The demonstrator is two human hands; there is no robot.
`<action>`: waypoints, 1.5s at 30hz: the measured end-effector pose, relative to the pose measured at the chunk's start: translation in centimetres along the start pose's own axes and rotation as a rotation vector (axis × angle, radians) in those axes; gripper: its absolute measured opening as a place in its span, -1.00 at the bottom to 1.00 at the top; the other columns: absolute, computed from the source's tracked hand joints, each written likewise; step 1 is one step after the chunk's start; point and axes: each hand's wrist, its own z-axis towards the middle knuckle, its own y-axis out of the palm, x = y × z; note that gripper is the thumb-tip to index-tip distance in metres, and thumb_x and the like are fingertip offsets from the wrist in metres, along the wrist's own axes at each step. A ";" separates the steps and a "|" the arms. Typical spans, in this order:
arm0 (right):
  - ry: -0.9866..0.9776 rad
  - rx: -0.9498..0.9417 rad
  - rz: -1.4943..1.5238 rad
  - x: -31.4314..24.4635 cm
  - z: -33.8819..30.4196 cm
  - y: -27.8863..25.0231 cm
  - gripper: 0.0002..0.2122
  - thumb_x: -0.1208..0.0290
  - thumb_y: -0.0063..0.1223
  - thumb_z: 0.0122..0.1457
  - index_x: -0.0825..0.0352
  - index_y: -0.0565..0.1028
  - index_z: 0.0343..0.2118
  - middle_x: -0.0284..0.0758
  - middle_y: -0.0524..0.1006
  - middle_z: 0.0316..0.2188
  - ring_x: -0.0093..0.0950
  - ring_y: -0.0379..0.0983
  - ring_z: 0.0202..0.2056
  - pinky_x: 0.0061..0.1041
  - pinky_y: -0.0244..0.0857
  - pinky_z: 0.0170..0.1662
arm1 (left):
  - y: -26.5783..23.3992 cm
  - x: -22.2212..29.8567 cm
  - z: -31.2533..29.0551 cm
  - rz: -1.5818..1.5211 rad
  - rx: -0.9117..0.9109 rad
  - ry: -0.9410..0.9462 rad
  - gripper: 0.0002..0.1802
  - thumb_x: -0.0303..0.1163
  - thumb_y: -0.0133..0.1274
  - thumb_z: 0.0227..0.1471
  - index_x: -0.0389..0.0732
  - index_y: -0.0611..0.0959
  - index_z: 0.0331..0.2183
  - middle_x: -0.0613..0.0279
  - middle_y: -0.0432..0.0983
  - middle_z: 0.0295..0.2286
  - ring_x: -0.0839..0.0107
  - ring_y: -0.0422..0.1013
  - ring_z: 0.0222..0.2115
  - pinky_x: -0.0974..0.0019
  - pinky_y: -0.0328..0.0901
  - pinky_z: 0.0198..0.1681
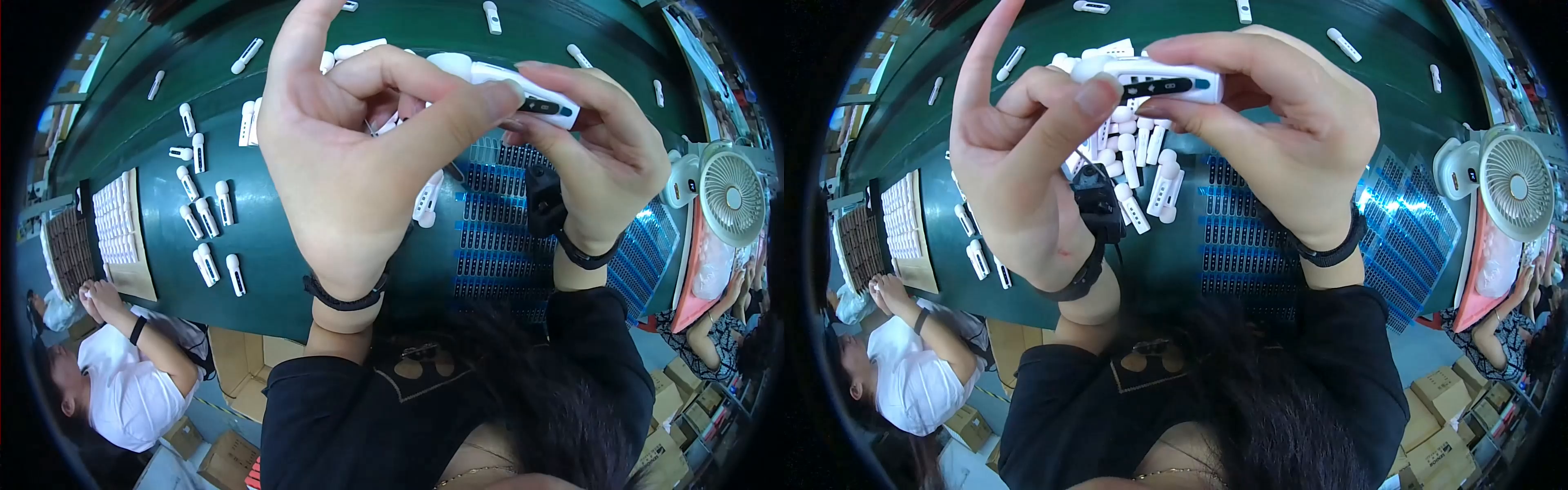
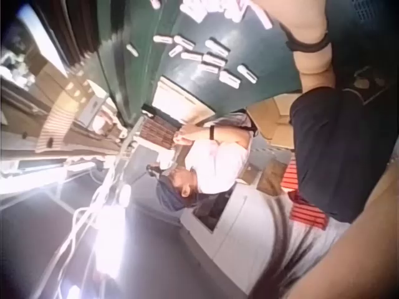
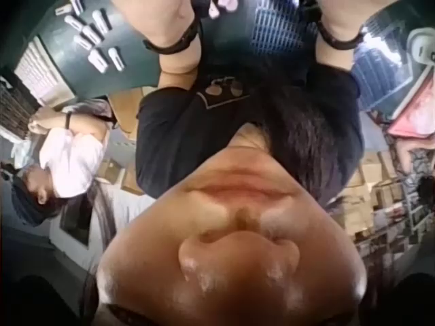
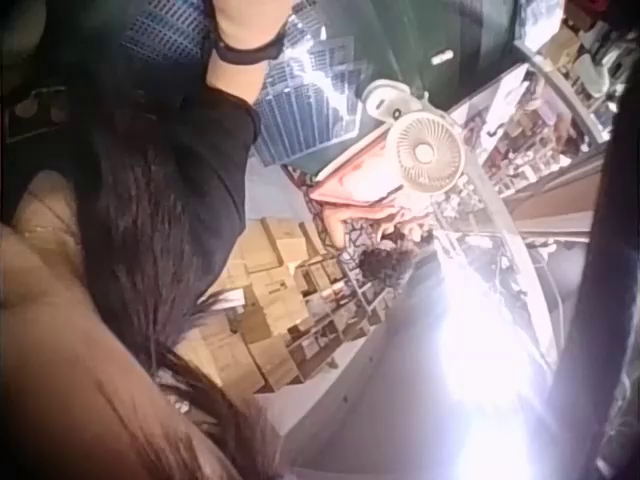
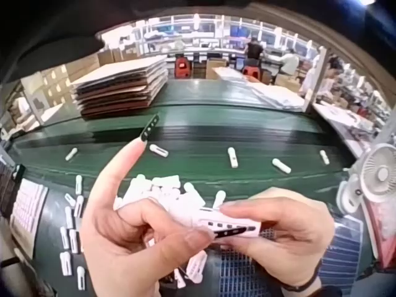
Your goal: Manually assemble small white electronic components on a production line.
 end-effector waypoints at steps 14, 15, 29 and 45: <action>0.070 0.040 -0.040 -1.1 0.0 0.4 -0.76 0.73 0.07 -0.22 0.55 0.42 -0.37 -0.18 0.45 -0.45 -0.53 0.41 -0.46 -0.71 0.30 -0.40 | 0.4 -0.4 0.3 -0.126 -0.033 -0.131 -0.46 -0.60 0.06 -0.23 -0.21 0.31 -0.12 0.29 0.42 -0.57 0.53 0.33 -0.54 0.57 0.21 -0.45; 0.042 0.033 -0.050 -1.1 0.0 0.3 -0.75 0.73 0.07 -0.22 0.54 0.42 -0.37 -0.18 0.45 -0.45 -0.53 0.41 -0.46 -0.71 0.30 -0.40 | 0.4 -0.4 0.4 -0.135 -0.035 -0.140 -0.46 -0.61 0.06 -0.23 -0.22 0.31 -0.12 0.29 0.42 -0.57 0.54 0.33 -0.54 0.57 0.20 -0.45; 0.184 -0.098 0.053 0.9 0.2 0.0 -0.80 0.74 -0.01 -0.14 0.56 0.41 -0.36 -0.18 0.43 -0.42 -0.50 0.43 -0.49 -0.73 0.33 -0.48 | 1.2 -1.4 2.6 -0.263 -0.036 -0.239 -0.44 -0.62 0.06 -0.25 -0.31 0.27 -0.12 0.27 0.40 -0.59 0.59 0.30 -0.56 0.57 0.19 -0.48; 0.567 -0.301 0.378 17.0 6.0 4.4 -0.71 0.49 -0.01 -0.04 0.50 0.33 -0.24 -0.30 0.47 -0.52 -0.60 0.38 -0.50 -0.66 0.27 -0.44 | -1.8 -5.8 4.7 0.344 0.326 0.021 -0.42 -0.70 -0.06 -0.23 -0.30 0.21 -0.07 0.21 0.40 -0.54 0.51 0.34 -0.54 0.58 0.23 -0.44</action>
